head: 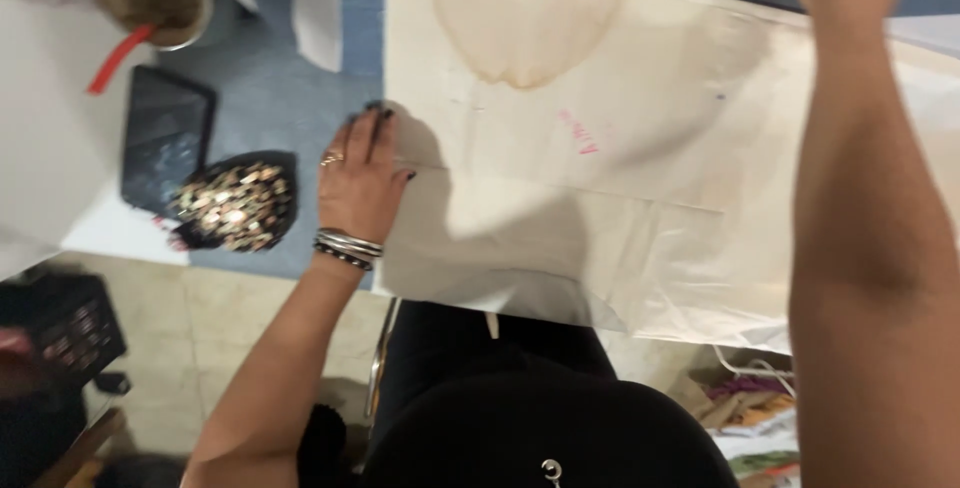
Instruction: The person pins a pattern onto a large piece of cream-colored fabric laid on a table. They then use scissors to cut the fabric along the pattern's outline. After cutting, the person removes the pins and folds the resulting fabric piece.
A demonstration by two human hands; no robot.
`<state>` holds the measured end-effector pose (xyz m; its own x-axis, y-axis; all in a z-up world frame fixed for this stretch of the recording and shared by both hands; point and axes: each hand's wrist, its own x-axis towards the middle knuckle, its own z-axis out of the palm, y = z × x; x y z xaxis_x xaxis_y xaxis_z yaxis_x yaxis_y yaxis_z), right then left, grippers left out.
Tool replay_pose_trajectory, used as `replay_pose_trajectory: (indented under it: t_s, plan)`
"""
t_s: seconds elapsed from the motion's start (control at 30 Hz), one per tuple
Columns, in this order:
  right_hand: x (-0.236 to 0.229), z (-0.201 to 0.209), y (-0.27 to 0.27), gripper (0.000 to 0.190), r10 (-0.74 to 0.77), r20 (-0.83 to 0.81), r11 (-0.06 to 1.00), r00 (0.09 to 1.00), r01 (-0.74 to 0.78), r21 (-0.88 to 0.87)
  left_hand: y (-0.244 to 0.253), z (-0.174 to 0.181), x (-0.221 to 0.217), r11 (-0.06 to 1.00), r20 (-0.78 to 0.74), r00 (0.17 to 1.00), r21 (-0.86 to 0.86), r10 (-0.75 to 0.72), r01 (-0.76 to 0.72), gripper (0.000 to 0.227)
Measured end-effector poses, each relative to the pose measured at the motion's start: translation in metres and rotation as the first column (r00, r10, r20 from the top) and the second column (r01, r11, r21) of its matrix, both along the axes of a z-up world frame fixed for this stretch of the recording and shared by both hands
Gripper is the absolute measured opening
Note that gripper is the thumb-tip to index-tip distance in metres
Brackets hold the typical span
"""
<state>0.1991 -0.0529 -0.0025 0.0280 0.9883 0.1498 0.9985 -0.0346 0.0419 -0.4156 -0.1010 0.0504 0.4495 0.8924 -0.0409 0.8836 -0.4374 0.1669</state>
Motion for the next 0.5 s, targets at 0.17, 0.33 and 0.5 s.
replay_pose_trajectory:
  t_s: [0.17, 0.33, 0.5]
  plan:
    - [0.067, -0.090, 0.033, 0.016, -0.280, -0.004, 0.906, 0.960, 0.263, -0.333, -0.023, -0.030, -0.019, 0.945, 0.106, 0.948, -0.172, 0.299, -0.279, 0.086]
    - [0.071, -0.089, 0.020, 0.017, -0.381, -0.291, 0.891, 0.878, 0.264, -0.368, -0.024, -0.019, -0.013, 0.720, 0.077, 0.819, -0.528, 0.569, -0.450, 0.070]
    - [0.080, -0.079, -0.011, 0.020, -0.473, -0.593, 0.873, 0.651, 0.255, -0.417, -0.030, -0.035, -0.029, 0.621, -0.113, 0.809, -0.583, 0.577, -0.524, 0.050]
